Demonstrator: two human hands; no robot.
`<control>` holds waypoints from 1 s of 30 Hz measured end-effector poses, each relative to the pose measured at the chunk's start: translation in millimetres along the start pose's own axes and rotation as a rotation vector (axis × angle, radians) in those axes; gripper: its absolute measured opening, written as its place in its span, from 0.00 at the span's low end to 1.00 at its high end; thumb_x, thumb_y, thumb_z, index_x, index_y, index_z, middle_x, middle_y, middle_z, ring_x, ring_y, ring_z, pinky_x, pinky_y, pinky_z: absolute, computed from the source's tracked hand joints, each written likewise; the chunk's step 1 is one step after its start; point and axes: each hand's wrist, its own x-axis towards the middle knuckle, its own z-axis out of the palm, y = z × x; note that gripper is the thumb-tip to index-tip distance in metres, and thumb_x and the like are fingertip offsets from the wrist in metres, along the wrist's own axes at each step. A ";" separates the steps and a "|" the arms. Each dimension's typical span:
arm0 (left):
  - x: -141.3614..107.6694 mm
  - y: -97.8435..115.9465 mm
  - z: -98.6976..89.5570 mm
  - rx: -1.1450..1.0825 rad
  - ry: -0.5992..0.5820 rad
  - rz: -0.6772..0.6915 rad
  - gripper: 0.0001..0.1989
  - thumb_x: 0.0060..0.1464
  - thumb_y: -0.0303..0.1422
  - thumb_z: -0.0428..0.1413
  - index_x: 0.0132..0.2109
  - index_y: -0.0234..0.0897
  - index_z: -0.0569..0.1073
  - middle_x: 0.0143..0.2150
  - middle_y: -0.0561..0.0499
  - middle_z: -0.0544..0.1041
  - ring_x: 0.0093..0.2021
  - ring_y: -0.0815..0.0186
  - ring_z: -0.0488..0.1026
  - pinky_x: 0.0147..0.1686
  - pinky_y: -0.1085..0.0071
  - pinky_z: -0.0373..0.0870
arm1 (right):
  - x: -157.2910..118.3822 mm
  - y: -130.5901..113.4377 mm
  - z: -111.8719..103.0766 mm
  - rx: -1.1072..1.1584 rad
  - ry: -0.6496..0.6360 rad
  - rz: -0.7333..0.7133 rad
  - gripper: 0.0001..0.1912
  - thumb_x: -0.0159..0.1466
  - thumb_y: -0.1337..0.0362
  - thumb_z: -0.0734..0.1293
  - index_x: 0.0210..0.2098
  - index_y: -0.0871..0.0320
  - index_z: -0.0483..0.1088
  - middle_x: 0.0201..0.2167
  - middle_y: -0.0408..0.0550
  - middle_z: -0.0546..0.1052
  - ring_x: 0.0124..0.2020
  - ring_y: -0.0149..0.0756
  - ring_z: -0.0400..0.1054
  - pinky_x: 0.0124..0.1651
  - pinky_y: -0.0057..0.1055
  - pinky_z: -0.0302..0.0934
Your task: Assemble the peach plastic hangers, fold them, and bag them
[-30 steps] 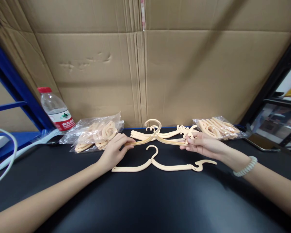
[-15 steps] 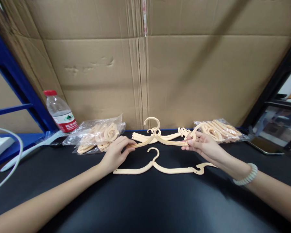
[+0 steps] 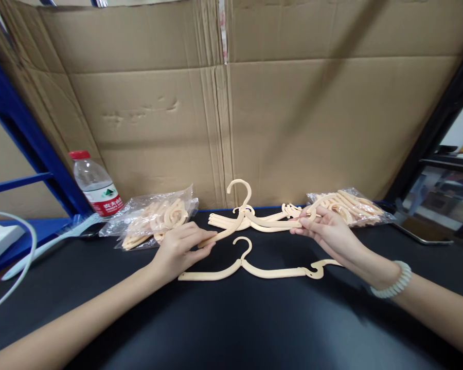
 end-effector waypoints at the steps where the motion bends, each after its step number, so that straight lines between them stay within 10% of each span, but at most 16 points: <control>1: 0.9 1.8 -0.6 0.007 -0.005 0.000 0.06 0.58 0.29 0.56 0.41 0.37 0.77 0.25 0.53 0.77 0.26 0.67 0.72 0.29 0.71 0.68 | 0.6 0.4 -0.6 0.010 0.007 -0.004 0.16 0.48 0.59 0.79 0.29 0.56 0.71 0.31 0.42 0.76 0.32 0.36 0.75 0.45 0.40 0.74; 9: 2.6 6.2 -4.3 0.081 -0.056 -0.141 0.08 0.58 0.31 0.55 0.37 0.37 0.79 0.26 0.52 0.79 0.25 0.67 0.73 0.28 0.72 0.67 | 0.7 -5.3 -3.5 -0.020 -0.060 0.058 0.11 0.53 0.59 0.77 0.32 0.57 0.75 0.42 0.49 0.78 0.37 0.36 0.74 0.43 0.34 0.72; 19: 13.5 6.5 -32.5 0.159 -0.310 -0.319 0.08 0.55 0.31 0.53 0.36 0.37 0.78 0.27 0.53 0.78 0.26 0.65 0.72 0.27 0.72 0.60 | 16.7 -27.7 -33.3 -0.113 -0.133 0.016 0.12 0.51 0.58 0.77 0.33 0.55 0.79 0.28 0.45 0.75 0.27 0.31 0.69 0.29 0.27 0.67; 30: 9.8 57.0 -70.1 0.214 -0.780 -0.207 0.05 0.52 0.27 0.52 0.31 0.39 0.70 0.30 0.54 0.74 0.26 0.66 0.70 0.25 0.71 0.56 | 17.9 -59.0 -59.0 -0.901 -0.862 0.275 0.11 0.58 0.57 0.73 0.34 0.59 0.76 0.30 0.47 0.79 0.30 0.34 0.72 0.31 0.28 0.64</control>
